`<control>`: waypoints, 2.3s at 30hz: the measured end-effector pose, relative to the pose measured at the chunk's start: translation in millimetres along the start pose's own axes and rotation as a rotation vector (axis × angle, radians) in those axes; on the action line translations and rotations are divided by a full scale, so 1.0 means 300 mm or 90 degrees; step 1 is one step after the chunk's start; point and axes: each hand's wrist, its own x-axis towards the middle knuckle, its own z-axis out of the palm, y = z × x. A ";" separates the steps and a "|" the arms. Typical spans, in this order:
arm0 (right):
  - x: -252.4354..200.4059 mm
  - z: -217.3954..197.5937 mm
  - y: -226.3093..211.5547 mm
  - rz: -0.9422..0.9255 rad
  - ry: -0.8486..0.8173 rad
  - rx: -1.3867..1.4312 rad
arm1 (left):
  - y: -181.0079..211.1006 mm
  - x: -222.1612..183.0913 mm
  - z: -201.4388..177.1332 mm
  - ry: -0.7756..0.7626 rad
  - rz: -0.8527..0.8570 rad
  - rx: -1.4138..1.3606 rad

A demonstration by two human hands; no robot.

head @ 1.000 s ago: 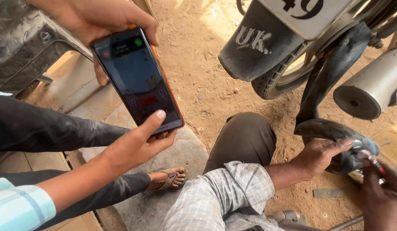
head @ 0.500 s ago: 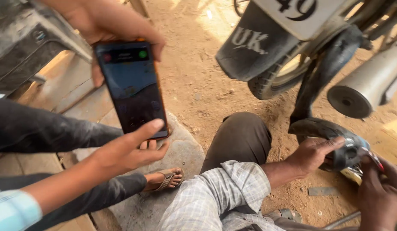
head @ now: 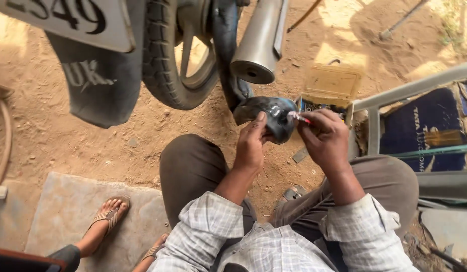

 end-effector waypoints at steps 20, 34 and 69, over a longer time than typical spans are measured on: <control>0.000 0.001 -0.011 -0.083 -0.011 0.008 | -0.010 -0.012 -0.012 -0.016 -0.005 0.037; 0.018 -0.011 -0.005 0.004 0.017 0.032 | -0.010 -0.008 0.003 -0.002 -0.019 0.004; 0.005 -0.016 -0.003 0.044 0.018 0.030 | -0.003 -0.008 -0.009 0.027 -0.036 -0.025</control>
